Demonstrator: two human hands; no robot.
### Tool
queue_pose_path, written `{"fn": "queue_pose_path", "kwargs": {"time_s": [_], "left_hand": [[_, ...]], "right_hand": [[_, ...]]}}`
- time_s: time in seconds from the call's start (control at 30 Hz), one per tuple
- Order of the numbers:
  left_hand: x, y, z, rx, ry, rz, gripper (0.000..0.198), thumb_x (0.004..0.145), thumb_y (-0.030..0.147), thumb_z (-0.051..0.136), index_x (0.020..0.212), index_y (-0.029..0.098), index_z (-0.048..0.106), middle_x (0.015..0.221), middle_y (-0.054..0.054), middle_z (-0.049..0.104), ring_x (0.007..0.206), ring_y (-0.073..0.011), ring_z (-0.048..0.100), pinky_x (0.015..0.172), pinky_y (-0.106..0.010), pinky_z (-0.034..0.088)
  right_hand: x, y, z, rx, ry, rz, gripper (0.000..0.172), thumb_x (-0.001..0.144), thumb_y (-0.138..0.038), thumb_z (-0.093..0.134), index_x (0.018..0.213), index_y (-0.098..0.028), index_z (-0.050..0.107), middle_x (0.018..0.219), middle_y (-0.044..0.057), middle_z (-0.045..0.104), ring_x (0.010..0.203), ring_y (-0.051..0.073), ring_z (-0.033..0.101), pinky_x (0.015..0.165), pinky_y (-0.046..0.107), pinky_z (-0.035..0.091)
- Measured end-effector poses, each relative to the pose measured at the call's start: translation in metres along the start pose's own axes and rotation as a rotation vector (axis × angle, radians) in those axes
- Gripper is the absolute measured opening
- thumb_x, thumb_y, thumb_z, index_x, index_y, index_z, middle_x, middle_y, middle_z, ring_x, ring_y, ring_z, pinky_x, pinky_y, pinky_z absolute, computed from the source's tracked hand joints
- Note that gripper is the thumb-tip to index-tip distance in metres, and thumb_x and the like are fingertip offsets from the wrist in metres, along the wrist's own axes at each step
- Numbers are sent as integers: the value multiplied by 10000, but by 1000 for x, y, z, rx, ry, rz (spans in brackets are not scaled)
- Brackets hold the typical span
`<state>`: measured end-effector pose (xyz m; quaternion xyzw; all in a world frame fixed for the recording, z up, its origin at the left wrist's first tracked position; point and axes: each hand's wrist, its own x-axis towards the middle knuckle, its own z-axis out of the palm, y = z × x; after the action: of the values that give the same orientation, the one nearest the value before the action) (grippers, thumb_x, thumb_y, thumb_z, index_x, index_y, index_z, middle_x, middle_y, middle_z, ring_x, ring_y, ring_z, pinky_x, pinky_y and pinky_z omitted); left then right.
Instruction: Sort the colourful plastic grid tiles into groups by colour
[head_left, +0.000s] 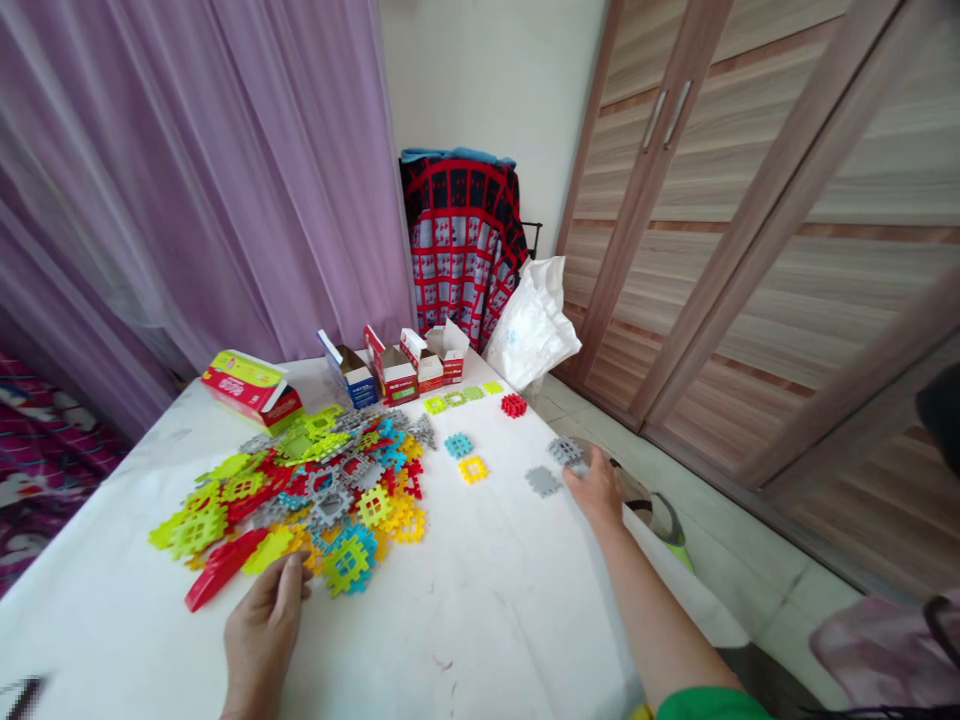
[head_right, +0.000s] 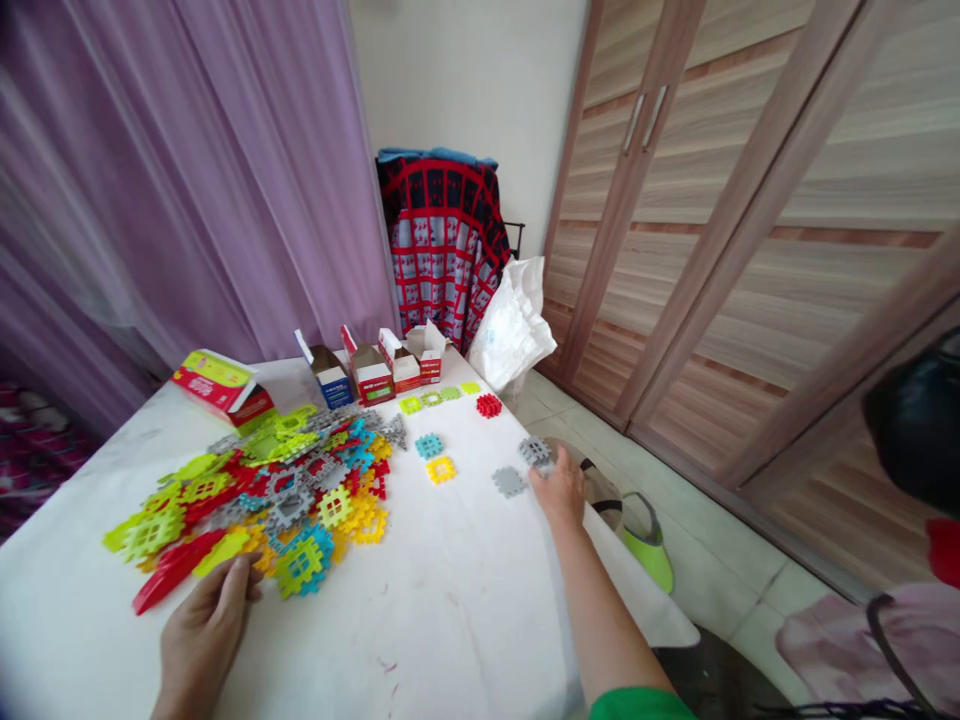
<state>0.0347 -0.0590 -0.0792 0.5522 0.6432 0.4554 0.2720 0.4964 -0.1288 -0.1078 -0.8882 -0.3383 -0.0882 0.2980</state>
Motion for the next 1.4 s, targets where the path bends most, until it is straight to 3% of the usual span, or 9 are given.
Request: {"fn": "queue_pose_path", "kwargs": {"time_s": [0.2,0.4,0.57,0.73,0.87,1.0,1.17,1.4], "left_hand": [[-1,-9,4,33,-13,100,462,757,593,485,827,191,702,606,-20,700,538,-181,649,540,-262,517],[-1,-14,5,138,-53,176,401,808,538,455,836,221,700,662,-14,732,576,-182,678,543,-244,505],[-3,-11,6,266,-51,292,331,854,461,447,863,230,684,710,-4,727,625,-162,675,591,-238,506],[-11,-4,6,393,-53,613,262,885,415,492,960,230,662,878,-42,717,794,-173,684,716,-269,535],[-15,-1,7,472,-105,839,271,866,422,562,1032,229,654,1031,-89,701,941,-223,669,811,-346,539],[-17,-1,8,497,-123,866,280,872,416,566,1047,213,647,1055,-102,695,959,-238,662,815,-383,542],[-17,0,7,472,-157,829,239,898,354,534,1048,206,647,1053,-100,695,956,-228,656,834,-383,533],[-20,5,6,461,-106,878,192,899,292,524,1018,209,650,1033,-90,698,954,-220,651,837,-375,520]], "right_hand": [[-19,8,6,127,229,-132,544,771,-299,450,1263,-75,500,1204,223,565,1109,365,497,939,499,382],[-44,-22,-1,107,237,-357,380,843,-314,415,1143,-165,595,1289,145,542,1159,315,498,954,444,382],[-63,-56,5,138,86,-551,325,857,-263,408,1083,-194,632,1247,112,576,1161,273,501,985,422,360],[-92,-105,14,272,-179,-806,277,879,-238,422,1030,-218,654,1072,80,660,1036,238,556,938,382,399],[-119,-146,18,327,-390,-961,257,868,-284,520,1093,-218,625,1139,80,644,1076,241,538,945,371,402],[-130,-164,23,304,-482,-956,375,816,-307,615,1178,-214,577,1206,94,621,1121,266,522,959,408,394],[-129,-161,26,317,-498,-894,365,777,-297,644,1126,-210,581,1125,88,650,1061,261,559,929,407,415],[-126,-150,22,601,-592,-693,301,763,-333,600,1040,-222,562,939,49,690,874,214,628,842,360,476]]}}
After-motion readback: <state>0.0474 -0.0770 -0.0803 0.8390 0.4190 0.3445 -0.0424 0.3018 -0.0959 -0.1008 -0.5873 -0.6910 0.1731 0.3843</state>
